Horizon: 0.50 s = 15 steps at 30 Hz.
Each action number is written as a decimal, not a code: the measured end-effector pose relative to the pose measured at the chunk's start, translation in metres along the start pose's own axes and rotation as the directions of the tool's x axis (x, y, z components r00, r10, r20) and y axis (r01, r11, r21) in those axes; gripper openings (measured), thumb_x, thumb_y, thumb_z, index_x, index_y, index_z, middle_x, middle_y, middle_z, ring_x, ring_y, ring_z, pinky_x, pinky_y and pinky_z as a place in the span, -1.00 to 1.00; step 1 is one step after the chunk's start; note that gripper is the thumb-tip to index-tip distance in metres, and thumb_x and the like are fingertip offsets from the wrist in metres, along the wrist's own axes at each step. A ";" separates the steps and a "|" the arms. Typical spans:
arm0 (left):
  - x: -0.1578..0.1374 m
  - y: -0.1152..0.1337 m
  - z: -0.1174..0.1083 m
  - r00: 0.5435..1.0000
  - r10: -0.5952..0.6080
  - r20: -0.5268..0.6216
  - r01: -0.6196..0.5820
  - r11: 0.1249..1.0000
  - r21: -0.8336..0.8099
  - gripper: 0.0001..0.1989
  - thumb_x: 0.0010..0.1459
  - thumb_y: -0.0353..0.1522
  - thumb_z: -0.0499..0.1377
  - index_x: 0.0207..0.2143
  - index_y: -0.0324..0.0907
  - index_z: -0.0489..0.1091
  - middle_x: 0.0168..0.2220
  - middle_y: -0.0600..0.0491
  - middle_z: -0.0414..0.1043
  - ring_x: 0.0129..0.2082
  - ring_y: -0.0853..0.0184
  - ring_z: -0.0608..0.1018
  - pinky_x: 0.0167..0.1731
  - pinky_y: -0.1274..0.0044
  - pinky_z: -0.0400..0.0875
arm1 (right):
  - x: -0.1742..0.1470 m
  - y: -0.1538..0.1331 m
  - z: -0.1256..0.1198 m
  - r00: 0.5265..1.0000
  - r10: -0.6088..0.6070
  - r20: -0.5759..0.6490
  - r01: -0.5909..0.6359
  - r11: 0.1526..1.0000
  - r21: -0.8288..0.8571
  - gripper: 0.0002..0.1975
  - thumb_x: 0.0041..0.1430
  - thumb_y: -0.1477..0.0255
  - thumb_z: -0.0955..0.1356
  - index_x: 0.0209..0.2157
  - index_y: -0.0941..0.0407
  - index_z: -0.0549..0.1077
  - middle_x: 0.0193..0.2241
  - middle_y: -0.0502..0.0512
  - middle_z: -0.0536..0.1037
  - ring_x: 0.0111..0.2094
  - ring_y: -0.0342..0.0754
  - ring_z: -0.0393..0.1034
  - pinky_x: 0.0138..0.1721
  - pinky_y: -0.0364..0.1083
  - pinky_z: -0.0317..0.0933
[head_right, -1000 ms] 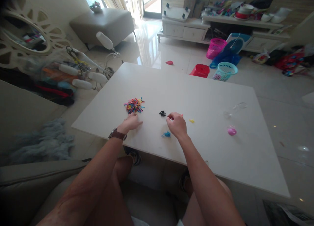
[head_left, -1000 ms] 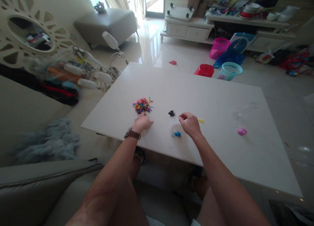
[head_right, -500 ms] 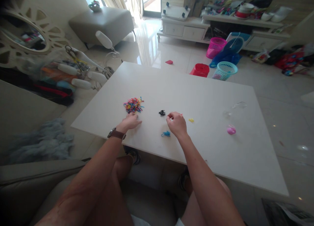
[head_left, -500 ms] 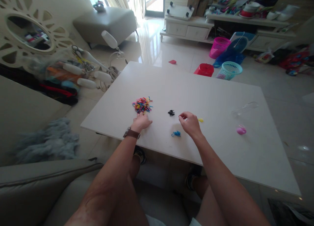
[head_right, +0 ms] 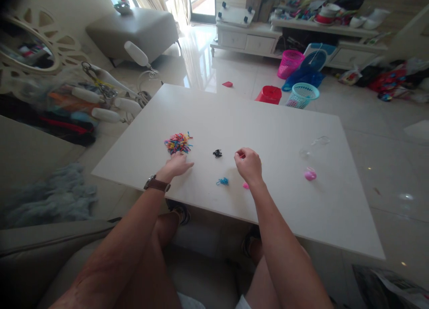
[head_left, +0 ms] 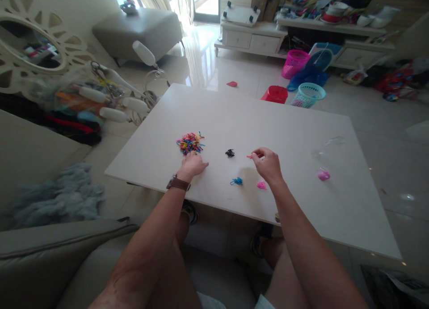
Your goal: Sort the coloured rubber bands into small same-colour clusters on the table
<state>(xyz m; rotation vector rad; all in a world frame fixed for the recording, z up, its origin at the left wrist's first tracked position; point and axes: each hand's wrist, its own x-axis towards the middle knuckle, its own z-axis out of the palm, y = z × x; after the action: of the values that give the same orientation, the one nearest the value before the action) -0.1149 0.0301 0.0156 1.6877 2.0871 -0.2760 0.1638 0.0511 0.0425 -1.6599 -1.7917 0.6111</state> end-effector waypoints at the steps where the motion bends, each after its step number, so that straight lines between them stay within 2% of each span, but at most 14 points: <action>1: -0.002 0.006 -0.001 1.000 0.019 -0.015 -0.020 1.000 -0.007 -0.47 0.28 -0.09 0.03 0.10 -0.27 0.42 0.26 -0.28 0.26 0.27 -0.02 0.32 0.21 0.27 0.28 | 0.000 0.001 -0.005 1.000 0.019 -0.019 -0.019 1.000 0.001 -0.83 0.15 0.36 0.32 -0.45 0.06 0.52 -0.37 0.07 0.62 -0.32 -0.01 0.48 -0.19 -0.04 0.29; 5: -0.012 0.040 0.000 0.989 0.142 -0.047 -0.146 0.986 -0.085 -0.52 0.29 -0.11 0.03 0.08 -0.22 0.43 0.27 -0.20 0.27 0.27 0.06 0.33 0.22 0.33 0.27 | 0.001 0.011 -0.023 0.988 0.100 -0.122 -0.101 0.995 -0.004 -0.84 0.15 0.34 0.33 -0.44 0.07 0.51 -0.38 0.08 0.62 -0.35 0.00 0.47 -0.22 -0.03 0.28; 8: -0.018 0.071 0.004 0.971 0.238 -0.025 -0.239 0.959 -0.151 -0.54 0.29 -0.13 0.04 0.09 -0.20 0.41 0.27 -0.17 0.27 0.27 0.08 0.34 0.23 0.31 0.26 | 0.000 0.020 -0.033 0.975 0.134 -0.180 -0.137 0.990 -0.007 -0.82 0.15 0.32 0.33 -0.45 0.08 0.51 -0.39 0.10 0.62 -0.38 0.00 0.46 -0.25 -0.03 0.26; 15: -0.028 0.138 0.021 0.901 0.433 -0.032 -0.428 0.872 -0.237 -0.55 0.25 -0.18 0.08 0.12 -0.19 0.36 0.29 -0.16 0.24 0.29 0.07 0.31 0.26 0.23 0.24 | -0.004 0.032 -0.054 0.956 0.174 -0.235 -0.168 0.985 0.043 -0.80 0.13 0.30 0.34 -0.45 0.10 0.52 -0.45 0.07 0.59 -0.41 -0.03 0.44 -0.28 -0.06 0.23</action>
<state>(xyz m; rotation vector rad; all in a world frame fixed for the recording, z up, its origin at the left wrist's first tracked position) 0.0267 0.0294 0.0258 1.9238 1.5893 0.0955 0.2243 0.0471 0.0577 -1.8031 -1.4772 0.4807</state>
